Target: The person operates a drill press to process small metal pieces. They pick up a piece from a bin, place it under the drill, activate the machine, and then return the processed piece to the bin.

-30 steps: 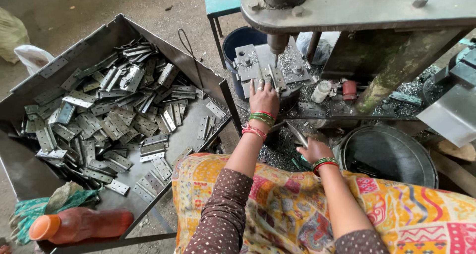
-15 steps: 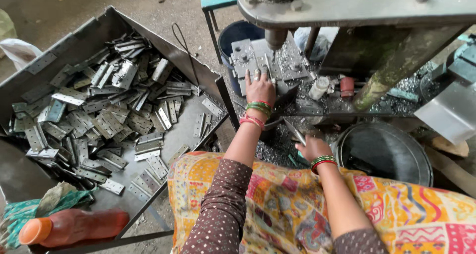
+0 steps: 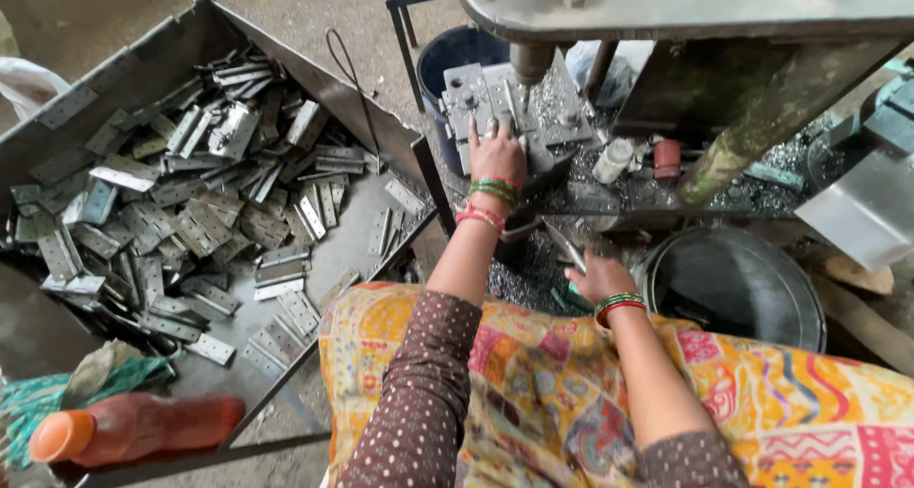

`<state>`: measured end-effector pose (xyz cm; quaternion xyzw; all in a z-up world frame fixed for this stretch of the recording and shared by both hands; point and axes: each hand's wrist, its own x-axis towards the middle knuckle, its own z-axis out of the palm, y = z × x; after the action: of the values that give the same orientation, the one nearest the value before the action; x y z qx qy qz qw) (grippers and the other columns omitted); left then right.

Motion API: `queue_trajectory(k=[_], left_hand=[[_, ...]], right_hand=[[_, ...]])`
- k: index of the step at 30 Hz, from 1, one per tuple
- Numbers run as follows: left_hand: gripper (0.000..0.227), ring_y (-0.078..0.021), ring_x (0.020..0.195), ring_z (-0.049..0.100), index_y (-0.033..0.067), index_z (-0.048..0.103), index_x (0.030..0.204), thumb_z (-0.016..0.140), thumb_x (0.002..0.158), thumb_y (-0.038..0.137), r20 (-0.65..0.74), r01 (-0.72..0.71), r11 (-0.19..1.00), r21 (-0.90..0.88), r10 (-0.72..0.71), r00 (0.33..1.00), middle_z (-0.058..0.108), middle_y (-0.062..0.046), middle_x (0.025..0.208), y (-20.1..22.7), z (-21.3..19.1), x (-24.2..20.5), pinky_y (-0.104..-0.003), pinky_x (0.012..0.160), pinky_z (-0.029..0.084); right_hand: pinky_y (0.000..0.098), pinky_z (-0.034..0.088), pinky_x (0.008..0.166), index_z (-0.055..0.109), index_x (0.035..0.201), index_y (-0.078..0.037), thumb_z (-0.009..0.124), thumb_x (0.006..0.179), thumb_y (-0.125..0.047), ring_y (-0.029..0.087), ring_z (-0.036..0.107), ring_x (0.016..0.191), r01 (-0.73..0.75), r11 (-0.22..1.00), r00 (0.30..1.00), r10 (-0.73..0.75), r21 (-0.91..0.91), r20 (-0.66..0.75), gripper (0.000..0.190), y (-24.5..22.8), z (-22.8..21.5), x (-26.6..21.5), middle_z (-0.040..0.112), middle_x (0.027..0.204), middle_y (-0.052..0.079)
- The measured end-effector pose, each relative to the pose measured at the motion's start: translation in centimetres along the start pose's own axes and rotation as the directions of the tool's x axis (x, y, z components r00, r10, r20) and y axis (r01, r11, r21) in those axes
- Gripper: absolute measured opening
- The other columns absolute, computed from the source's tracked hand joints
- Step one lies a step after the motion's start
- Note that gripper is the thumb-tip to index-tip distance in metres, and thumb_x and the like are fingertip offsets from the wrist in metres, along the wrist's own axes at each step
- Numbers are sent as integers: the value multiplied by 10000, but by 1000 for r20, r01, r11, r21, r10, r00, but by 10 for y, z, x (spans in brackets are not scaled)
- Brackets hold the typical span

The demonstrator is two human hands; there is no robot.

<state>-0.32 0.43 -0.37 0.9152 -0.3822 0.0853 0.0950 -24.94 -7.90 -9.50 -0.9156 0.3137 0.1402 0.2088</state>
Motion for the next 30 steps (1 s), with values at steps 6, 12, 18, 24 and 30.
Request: queue_trajectory(k=[6, 12, 18, 24, 30], left_hand=[[310, -266, 1390, 464, 139, 788, 989, 485, 950, 196, 49, 9, 999, 35, -11, 999, 618, -89, 1342, -2, -6, 26, -604, 1222, 100], [251, -270, 1316, 561, 143, 807, 926, 561, 953, 181, -92, -5, 1000, -15, 4, 996, 682, -87, 1208, -9, -2, 31, -578, 1236, 175], [146, -302, 1034, 669, 130, 738, 921, 657, 814, 185, -253, -167, 965, -200, 113, 961, 674, -72, 1149, -47, -29, -18, -524, 975, 462], [313, -322, 881, 687, 81, 660, 1103, 629, 792, 71, -439, 315, 921, -231, -387, 811, 670, -140, 1134, -208, 1, -112, -441, 796, 561], [598, -334, 1351, 476, 167, 574, 1337, 747, 795, 353, -12, 796, 591, 128, -802, 598, 472, -91, 1461, -398, 72, -221, -576, 1029, 428]], right_hand=[[514, 577, 838, 676, 1086, -75, 668, 886, -567, 388, 736, 956, -6, 996, 997, -1, -88, -80, 531, -11, -47, 16, 751, 1015, 208], [544, 571, 823, 665, 1141, -108, 603, 940, -590, 416, 738, 933, -37, 998, 992, 30, -55, -126, 527, 10, 13, 15, 759, 979, 213], [529, 559, 869, 714, 1152, -99, 690, 774, -659, 424, 739, 997, 56, 975, 996, -39, 214, -85, 676, 12, -2, 7, 759, 1063, 243], [535, 534, 790, 737, 1162, -83, 684, 1083, -526, 404, 706, 983, 158, 987, 870, -158, -39, -467, 453, 13, -74, 6, 761, 1059, 179], [412, 553, 857, 675, 1121, -22, 717, 1046, -312, 244, 717, 912, 250, 965, 749, -242, -75, -617, 302, 4, -71, -1, 745, 1102, 103]])
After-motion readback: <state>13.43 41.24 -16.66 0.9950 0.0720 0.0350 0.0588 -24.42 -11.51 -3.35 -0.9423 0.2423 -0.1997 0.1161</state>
